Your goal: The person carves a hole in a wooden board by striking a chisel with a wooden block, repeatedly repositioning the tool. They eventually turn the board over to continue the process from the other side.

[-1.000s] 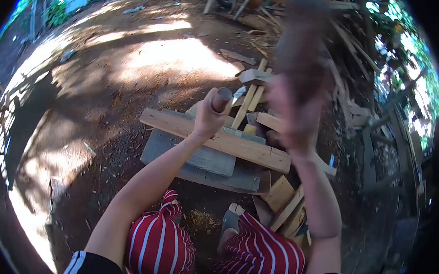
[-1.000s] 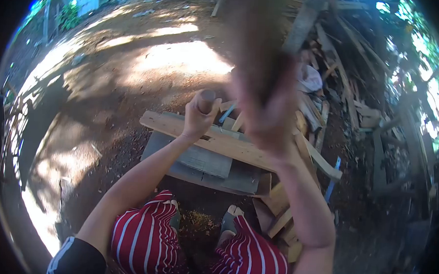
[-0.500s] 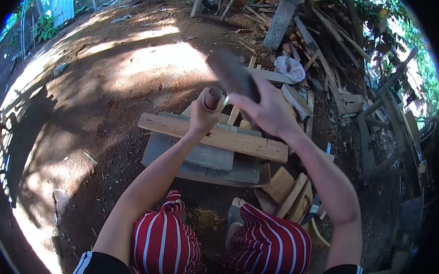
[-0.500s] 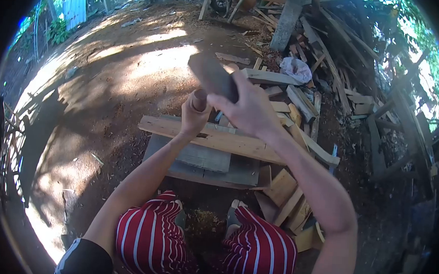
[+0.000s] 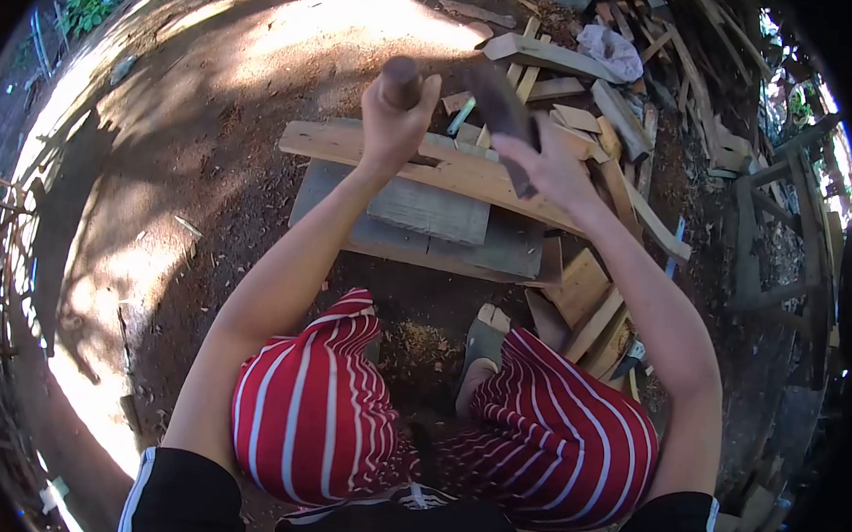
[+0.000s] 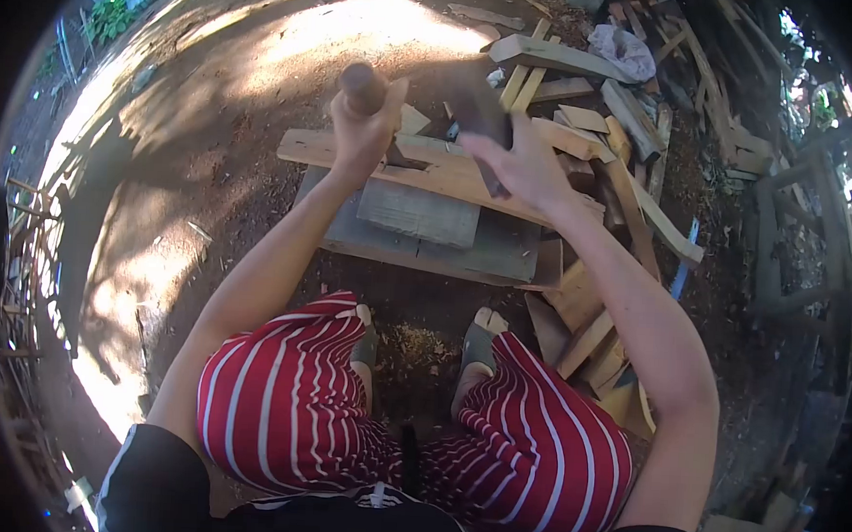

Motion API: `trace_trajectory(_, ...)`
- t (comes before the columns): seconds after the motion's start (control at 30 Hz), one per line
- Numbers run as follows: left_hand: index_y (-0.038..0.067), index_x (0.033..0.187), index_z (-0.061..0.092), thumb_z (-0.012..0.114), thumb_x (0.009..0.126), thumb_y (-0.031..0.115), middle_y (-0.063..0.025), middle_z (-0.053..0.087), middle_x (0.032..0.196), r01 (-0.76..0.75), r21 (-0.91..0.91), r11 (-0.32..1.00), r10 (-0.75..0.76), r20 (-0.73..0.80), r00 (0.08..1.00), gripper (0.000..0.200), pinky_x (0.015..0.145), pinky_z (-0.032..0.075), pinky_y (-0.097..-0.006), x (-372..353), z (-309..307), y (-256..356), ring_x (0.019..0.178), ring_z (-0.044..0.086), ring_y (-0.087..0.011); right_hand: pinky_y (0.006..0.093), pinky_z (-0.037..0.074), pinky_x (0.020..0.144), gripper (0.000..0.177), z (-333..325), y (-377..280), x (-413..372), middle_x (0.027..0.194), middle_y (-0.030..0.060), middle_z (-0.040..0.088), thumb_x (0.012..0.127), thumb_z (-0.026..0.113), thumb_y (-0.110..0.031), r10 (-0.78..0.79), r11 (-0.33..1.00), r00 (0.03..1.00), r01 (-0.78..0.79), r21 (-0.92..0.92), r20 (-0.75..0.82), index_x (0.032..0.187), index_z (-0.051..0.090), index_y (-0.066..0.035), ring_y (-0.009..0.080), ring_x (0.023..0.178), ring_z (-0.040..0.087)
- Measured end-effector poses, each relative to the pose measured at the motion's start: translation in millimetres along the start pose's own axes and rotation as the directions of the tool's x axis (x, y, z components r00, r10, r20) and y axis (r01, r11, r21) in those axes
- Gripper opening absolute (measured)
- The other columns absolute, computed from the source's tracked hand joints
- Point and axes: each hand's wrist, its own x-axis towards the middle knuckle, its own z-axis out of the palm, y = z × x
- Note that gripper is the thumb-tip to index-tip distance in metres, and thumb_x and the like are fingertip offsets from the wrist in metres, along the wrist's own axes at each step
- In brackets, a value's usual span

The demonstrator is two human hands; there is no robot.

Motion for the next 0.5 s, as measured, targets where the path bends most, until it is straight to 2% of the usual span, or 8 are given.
trace_trajectory(0.03,0.002,0.081,0.06,0.074,0.085,0.013,-0.0005,0.062,0.07,0.004,0.003,1.0,-0.004,0.013,1.0,0.019,0.058,0.045,-0.0269,-4.3,-0.9,1.8,0.064,0.055,-0.0064,0.0391,0.052,0.073,0.062,3.0,20.3,4.6,0.088,0.0168,0.066,0.082,0.069,-0.047,0.007,1.0,1.0,-0.007,0.01,-0.007,0.114,0.049,0.002,0.0273,0.079,0.067)
trace_trajectory(0.1,0.004,0.081,0.058,0.072,0.086,0.009,0.0019,0.062,0.072,-0.006,-0.042,0.999,0.009,0.052,0.999,0.016,0.058,0.044,-0.0244,-15.7,-7.3,5.4,0.065,0.054,-0.0039,0.043,0.051,0.075,0.069,15.2,63.7,14.6,0.103,0.0231,0.064,0.082,0.066,-0.05,-0.006,0.878,0.999,-0.018,-0.478,-0.048,0.122,0.045,0.002,0.0333,0.085,0.067)
trace_trajectory(0.17,0.005,0.078,0.056,0.072,0.085,0.006,0.0004,0.059,0.069,-0.001,-0.055,0.998,0.005,0.069,0.998,0.017,0.057,0.042,-0.0228,-27.8,-13.3,3.2,0.062,0.053,-0.0036,0.0465,0.052,0.075,0.064,21.5,91.1,15.7,0.099,0.025,0.065,0.082,0.066,-0.049,0.014,0.887,1.0,-0.005,-0.461,0.017,0.119,0.045,-0.001,0.0389,0.085,0.066)
trace_trajectory(0.23,0.006,0.078,0.056,0.071,0.084,0.003,-0.0018,0.056,0.066,-0.143,0.086,0.986,0.138,0.063,0.988,0.016,0.056,0.043,-0.0242,-43.1,-25.0,-10.0,0.059,0.054,-0.0076,0.05,0.052,0.075,0.059,31.8,106.0,11.2,0.096,0.0269,0.066,0.082,0.066,-0.047,0.033,0.904,0.997,0.003,-0.428,0.075,0.117,0.046,-0.004,0.0446,0.084,0.065)
trace_trajectory(0.3,0.006,0.077,0.055,0.069,0.083,0.0,-0.0059,0.055,0.066,-0.242,0.14,0.96,0.219,0.164,0.962,0.016,0.055,0.045,-0.029,-69.4,-30.6,-2.5,0.059,0.055,-0.0128,0.0525,0.051,0.073,0.056,34.5,97.6,0.7,0.089,0.0253,0.067,0.082,0.067,-0.046,-0.145,0.848,0.987,0.158,-0.506,0.066,0.115,0.046,-0.005,0.0452,0.081,0.065)
trace_trajectory(0.37,0.005,0.076,0.054,0.067,0.083,-0.002,-0.0078,0.058,0.067,-0.474,0.022,0.88,0.453,0.258,0.853,0.016,0.054,0.045,-0.0318,-84.0,-26.7,0.2,0.06,0.055,-0.0147,0.0524,0.051,0.072,0.055,33.4,94.1,-2.1,0.084,0.0237,0.066,0.082,0.068,-0.043,-0.104,0.841,0.991,0.133,-0.524,0.084,0.115,0.046,-0.006,0.0448,0.081,0.064)
trace_trajectory(0.47,0.004,0.079,0.052,0.066,0.086,0.001,-0.0073,0.057,0.066,-0.385,-0.141,0.912,0.41,0.321,0.854,0.015,0.054,0.047,-0.0318,-75.6,-37.3,0.6,0.061,0.057,-0.0157,0.0505,0.049,0.071,0.06,34.8,104.4,-2.4,0.086,0.026,0.065,0.082,0.07,-0.043,-0.164,0.883,0.986,0.16,-0.441,0.028,0.122,0.044,-0.007,0.046,0.081,0.063)
trace_trajectory(0.5,0.004,0.083,0.051,0.065,0.088,0.004,-0.0058,0.056,0.064,-0.308,-0.129,0.943,0.328,0.182,0.927,0.015,0.053,0.048,-0.0311,-63.7,-36.7,-0.5,0.058,0.057,-0.0154,0.0511,0.05,0.071,0.059,33.7,106.5,-1.0,0.085,0.0249,0.065,0.082,0.07,-0.042,-0.158,0.897,0.987,0.142,-0.418,-0.005,0.12,0.045,-0.006,0.045,0.081,0.064)
